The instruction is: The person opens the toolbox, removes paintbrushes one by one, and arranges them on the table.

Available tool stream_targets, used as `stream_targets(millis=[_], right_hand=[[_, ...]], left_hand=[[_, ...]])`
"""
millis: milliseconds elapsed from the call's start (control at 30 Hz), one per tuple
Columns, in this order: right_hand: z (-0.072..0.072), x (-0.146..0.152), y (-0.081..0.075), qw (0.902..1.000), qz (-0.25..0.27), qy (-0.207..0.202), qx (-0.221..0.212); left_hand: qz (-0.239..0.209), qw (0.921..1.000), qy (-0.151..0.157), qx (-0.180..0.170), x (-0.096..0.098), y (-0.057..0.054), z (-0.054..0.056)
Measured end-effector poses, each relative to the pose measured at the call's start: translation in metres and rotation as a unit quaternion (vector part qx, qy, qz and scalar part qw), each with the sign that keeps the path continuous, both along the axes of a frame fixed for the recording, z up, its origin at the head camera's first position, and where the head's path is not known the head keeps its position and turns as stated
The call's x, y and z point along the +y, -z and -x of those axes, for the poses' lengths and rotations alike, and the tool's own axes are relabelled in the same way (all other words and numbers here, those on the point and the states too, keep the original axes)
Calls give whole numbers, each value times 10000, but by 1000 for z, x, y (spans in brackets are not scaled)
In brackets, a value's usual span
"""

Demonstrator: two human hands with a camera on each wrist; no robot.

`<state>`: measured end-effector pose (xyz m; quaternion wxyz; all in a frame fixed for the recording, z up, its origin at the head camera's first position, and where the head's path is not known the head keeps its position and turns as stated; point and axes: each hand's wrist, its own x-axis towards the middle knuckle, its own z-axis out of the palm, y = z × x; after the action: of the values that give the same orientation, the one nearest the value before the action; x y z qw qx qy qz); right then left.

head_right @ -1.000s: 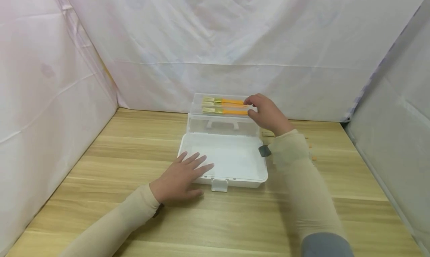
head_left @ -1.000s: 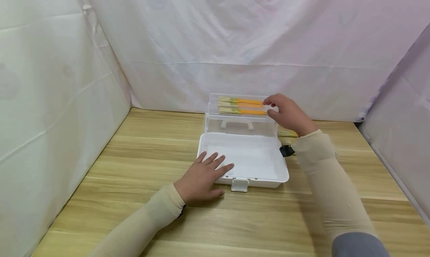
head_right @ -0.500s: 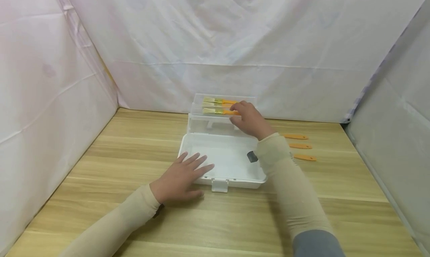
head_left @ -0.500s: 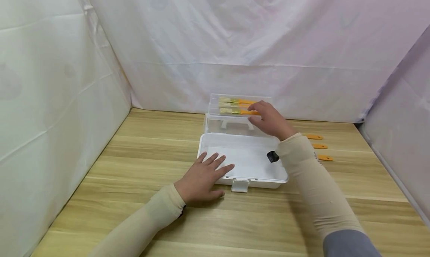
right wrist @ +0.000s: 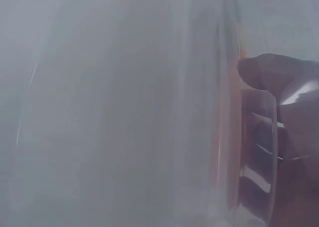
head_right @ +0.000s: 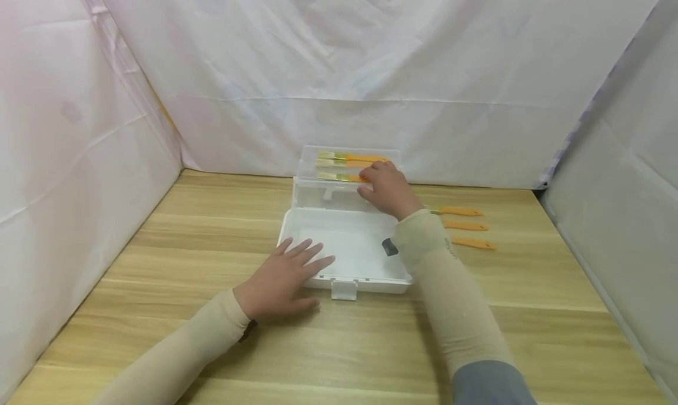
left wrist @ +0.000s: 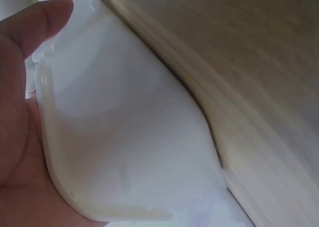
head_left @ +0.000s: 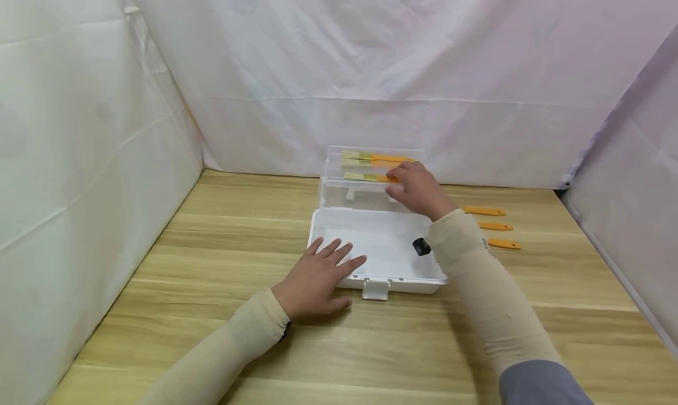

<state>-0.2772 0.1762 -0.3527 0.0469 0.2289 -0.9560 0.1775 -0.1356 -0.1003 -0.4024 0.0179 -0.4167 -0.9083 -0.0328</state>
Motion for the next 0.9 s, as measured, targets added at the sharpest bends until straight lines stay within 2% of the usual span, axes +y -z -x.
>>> stream_targets(millis=[333, 467, 667, 900], right_hand=[[0, -5, 3, 9999, 29, 92, -35], [1, -5, 3, 9997, 201, 136, 6], [3, -3, 3, 9976, 624, 135, -260], [-1, -2, 0, 9971, 588, 109, -461]], left_hand=[[-9, 10000, -51, -57, -1, 0, 0], [-35, 10000, -49, -11, -1, 2, 1], [-48, 10000, -53, 30, -2, 1, 1], [-23, 10000, -87, -33, -2, 1, 1]])
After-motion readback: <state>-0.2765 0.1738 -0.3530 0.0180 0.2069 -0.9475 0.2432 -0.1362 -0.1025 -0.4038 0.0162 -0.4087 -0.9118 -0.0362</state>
